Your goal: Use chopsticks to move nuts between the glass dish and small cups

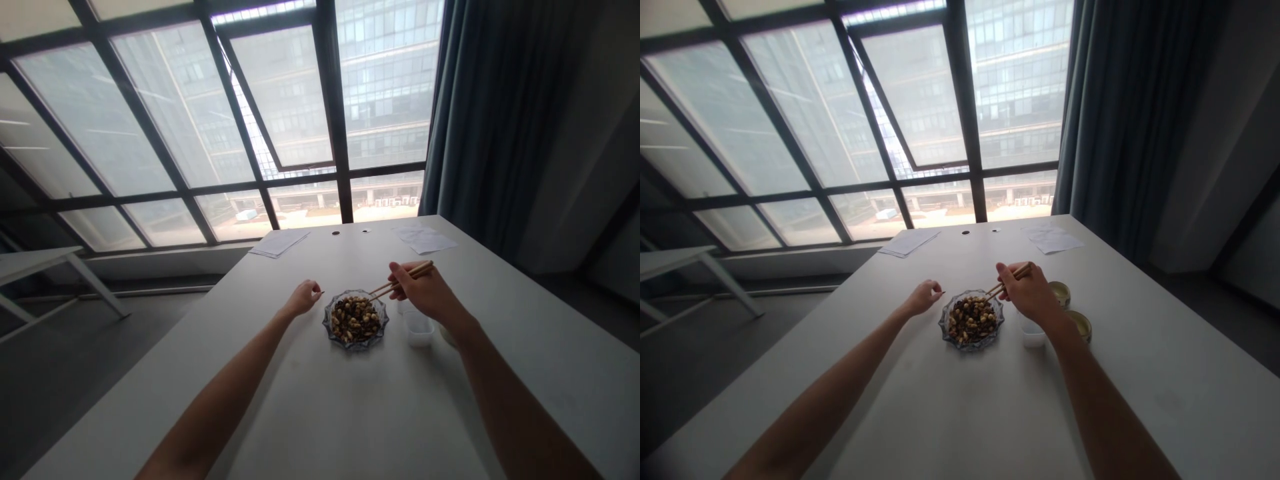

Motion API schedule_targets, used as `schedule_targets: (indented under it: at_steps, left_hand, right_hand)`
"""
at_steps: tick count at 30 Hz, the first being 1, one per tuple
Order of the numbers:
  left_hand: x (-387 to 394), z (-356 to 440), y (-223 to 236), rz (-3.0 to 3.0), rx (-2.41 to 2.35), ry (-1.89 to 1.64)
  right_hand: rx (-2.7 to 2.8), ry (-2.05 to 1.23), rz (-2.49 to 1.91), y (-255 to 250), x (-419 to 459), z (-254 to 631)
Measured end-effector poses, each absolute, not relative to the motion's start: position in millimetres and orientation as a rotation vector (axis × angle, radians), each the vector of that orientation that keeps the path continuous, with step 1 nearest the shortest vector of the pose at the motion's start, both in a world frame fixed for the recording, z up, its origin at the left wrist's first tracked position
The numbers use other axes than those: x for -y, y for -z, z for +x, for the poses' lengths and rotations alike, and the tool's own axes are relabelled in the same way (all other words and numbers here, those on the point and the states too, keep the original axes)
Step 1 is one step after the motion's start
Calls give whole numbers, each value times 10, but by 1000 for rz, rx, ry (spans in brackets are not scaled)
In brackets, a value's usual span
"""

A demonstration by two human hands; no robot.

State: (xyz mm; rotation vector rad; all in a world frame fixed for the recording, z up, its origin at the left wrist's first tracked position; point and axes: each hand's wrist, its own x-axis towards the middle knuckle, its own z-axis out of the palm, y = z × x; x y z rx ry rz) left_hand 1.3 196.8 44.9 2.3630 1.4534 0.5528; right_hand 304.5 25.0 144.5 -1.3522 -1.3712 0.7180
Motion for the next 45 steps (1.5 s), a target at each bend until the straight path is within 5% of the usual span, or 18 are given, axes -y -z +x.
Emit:
schedule_targets:
  at_steps: [9, 20, 26, 45]
  left_hand:
    - [-1421, 262, -627, 2416, -1224, -817]
    - [-738, -97, -110, 2045, -1416, -1103]
    - [-415, -219, -46, 2010, -1331, -975]
    - [-252, -239, -72, 2034, -1204, -818]
  right_hand:
    - [1357, -711, -1292, -1384, -261, 2926]
    - [1238, -681, -1065, -573, 381, 2868]
    - [1011, -759, -943, -109, 643, 2830]
    - [954, -870, -997, 44, 730, 2778]
